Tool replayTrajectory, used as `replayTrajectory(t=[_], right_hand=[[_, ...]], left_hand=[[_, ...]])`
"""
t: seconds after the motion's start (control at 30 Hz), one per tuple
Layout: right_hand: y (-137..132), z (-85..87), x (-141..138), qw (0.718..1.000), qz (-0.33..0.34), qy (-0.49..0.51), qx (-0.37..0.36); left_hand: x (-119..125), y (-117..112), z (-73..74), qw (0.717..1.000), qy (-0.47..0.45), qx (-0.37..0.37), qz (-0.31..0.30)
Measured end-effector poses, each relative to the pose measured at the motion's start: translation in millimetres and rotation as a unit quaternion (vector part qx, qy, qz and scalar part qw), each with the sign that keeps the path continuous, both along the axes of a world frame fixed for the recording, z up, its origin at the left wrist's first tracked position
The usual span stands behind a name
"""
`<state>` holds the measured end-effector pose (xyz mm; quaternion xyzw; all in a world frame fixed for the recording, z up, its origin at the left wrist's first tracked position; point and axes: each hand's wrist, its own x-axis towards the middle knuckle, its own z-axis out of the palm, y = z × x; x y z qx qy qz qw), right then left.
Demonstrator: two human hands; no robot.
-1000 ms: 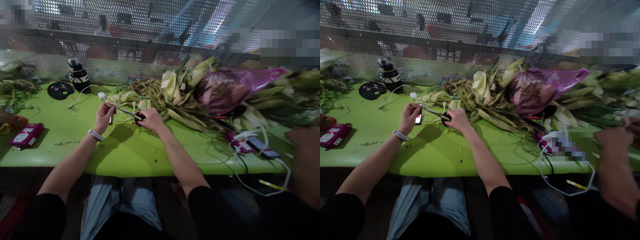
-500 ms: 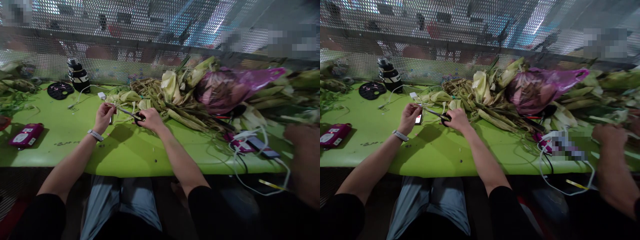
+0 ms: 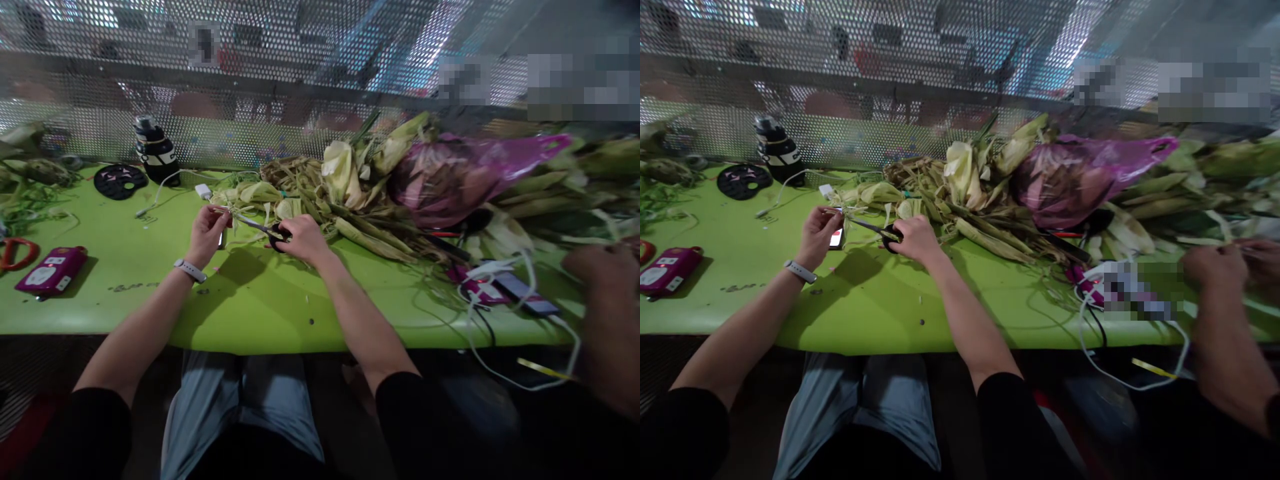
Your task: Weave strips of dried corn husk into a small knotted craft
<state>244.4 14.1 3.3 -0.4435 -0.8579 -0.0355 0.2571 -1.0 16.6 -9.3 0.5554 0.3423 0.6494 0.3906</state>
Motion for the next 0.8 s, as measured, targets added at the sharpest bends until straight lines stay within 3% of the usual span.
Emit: replayTrajectory(t=[0.8], right_hand=[[-3.0, 1.0, -6.4, 1.000, 0.022, 0.006, -0.021]], left_hand=[[1.1, -1.0, -3.4, 0.999, 0.028, 0.015, -0.009]])
